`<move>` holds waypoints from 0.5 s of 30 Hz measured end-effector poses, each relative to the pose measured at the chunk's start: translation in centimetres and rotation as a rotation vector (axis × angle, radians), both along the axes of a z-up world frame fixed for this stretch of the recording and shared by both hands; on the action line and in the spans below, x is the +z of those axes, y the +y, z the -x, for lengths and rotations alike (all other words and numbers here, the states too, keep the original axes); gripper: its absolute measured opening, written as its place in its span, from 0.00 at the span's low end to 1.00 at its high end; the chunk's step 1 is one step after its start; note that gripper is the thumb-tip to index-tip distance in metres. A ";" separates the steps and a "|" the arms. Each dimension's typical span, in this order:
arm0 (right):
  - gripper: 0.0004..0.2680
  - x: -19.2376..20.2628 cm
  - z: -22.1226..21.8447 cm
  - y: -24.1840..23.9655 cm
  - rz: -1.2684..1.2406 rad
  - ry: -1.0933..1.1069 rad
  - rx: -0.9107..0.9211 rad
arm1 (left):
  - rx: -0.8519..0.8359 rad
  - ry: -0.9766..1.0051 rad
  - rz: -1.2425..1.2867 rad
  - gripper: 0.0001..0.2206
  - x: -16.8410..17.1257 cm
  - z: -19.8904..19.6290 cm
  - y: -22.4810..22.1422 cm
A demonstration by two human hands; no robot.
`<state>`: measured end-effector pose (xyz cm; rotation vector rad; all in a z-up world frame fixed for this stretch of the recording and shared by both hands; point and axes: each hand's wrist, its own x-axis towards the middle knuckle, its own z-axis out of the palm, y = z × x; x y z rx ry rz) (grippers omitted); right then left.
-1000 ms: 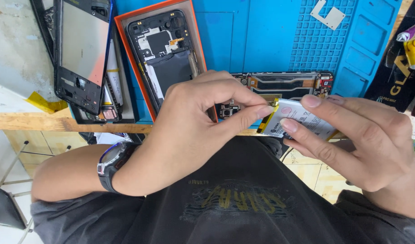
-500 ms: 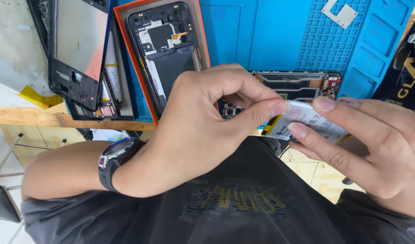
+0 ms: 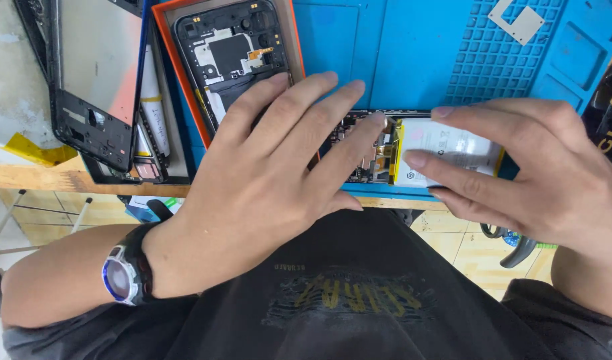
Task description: Repairing a smartphone by installing a new battery and assembling internal components
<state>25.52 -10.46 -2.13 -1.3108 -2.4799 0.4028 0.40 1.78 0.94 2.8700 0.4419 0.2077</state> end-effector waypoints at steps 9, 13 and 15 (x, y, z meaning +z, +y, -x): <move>0.12 -0.1 0.7 0.8 -0.013 -0.088 0.045 | 0.020 -0.061 -0.113 0.07 -0.6 0.1 -0.7; 0.11 -0.2 0.7 0.9 -0.050 -0.057 0.039 | 0.000 0.006 -0.174 0.10 -0.8 0.1 -0.9; 0.10 -0.2 0.8 1.1 -0.048 -0.037 0.030 | -0.023 0.008 -0.192 0.10 -1.0 0.2 -1.0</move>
